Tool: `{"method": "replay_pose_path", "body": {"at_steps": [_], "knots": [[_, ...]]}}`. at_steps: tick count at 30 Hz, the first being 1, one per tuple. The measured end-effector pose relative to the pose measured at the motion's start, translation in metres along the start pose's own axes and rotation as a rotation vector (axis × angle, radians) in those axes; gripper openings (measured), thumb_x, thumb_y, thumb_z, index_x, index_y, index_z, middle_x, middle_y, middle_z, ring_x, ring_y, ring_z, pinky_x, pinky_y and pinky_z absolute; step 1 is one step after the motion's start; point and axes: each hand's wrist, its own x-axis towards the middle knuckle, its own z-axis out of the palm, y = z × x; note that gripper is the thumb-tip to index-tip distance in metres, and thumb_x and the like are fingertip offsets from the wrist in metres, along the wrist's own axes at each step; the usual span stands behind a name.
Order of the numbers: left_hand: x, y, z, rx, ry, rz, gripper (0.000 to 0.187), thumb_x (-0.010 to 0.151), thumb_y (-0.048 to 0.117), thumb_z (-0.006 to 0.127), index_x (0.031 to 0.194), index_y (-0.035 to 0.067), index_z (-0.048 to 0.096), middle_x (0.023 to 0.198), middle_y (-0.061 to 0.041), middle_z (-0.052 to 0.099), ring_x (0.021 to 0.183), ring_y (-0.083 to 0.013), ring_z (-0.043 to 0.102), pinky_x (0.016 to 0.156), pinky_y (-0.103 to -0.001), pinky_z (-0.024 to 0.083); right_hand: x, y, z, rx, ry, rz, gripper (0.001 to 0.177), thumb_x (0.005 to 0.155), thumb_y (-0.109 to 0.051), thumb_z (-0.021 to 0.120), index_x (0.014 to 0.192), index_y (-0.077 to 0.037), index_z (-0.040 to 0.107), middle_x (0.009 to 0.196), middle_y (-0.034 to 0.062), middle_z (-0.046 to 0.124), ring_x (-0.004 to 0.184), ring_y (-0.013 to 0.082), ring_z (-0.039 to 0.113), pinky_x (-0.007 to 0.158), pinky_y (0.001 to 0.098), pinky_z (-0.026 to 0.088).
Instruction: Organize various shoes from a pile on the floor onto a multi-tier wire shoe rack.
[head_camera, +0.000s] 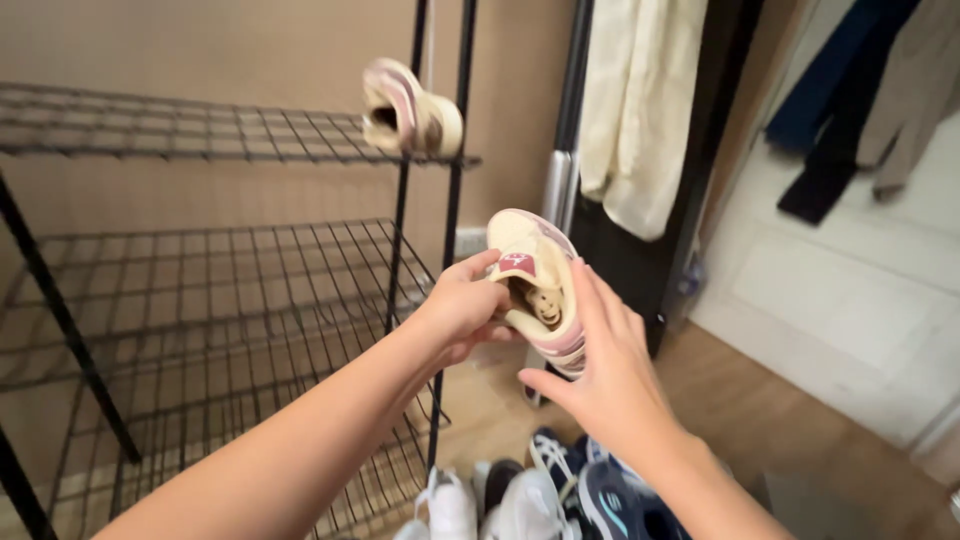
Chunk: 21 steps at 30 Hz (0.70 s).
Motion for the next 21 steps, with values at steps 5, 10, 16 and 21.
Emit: {"method": "replay_pose_path", "body": {"at_steps": [5, 10, 16, 21], "knots": [[-0.003, 0.054, -0.002, -0.042, -0.042, 0.101, 0.077, 0.081, -0.012, 0.047, 0.154, 0.011, 0.038, 0.113, -0.018, 0.069, 0.083, -0.0299, 0.074, 0.059, -0.037, 0.062, 0.044, -0.014, -0.022, -0.045, 0.075, -0.045, 0.105, 0.063, -0.027, 0.090, 0.151, -0.004, 0.039, 0.150, 0.0214, 0.045, 0.128, 0.0436, 0.048, 0.107, 0.0483, 0.041], [-0.006, 0.106, -0.003, -0.099, -0.151, 0.165, 0.059, 0.083, -0.010, 0.045, 0.140, 0.002, 0.055, 0.115, -0.019, 0.069, 0.089, -0.0298, 0.075, 0.068, -0.038, 0.066, 0.089, -0.031, -0.051, -0.056, 0.173, -0.210, 0.080, 0.075, -0.026, 0.084, 0.145, -0.004, 0.052, 0.140, 0.0195, 0.058, 0.127, 0.0388, 0.057, 0.106, 0.0446, 0.045], [0.003, 0.169, -0.006, -0.077, -0.253, 0.150, 0.047, 0.088, -0.007, 0.045, 0.133, 0.000, 0.055, 0.120, -0.020, 0.066, 0.098, -0.0311, 0.072, 0.078, -0.041, 0.066, 0.135, -0.060, -0.092, -0.154, 0.190, -0.329, 0.077, 0.074, -0.029, 0.083, 0.142, -0.006, 0.057, 0.128, 0.0188, 0.066, 0.116, 0.0368, 0.063, 0.099, 0.0444, 0.048], [-0.010, 0.225, -0.014, -0.109, -0.242, 0.234, 0.045, 0.089, -0.008, 0.044, 0.132, -0.001, 0.054, 0.120, -0.021, 0.065, 0.104, -0.0324, 0.071, 0.086, -0.045, 0.060, 0.179, -0.089, -0.112, -0.162, 0.167, -0.414, 0.077, 0.076, -0.030, 0.083, 0.144, -0.006, 0.056, 0.131, 0.0171, 0.066, 0.117, 0.0358, 0.063, 0.099, 0.0443, 0.049]]}}
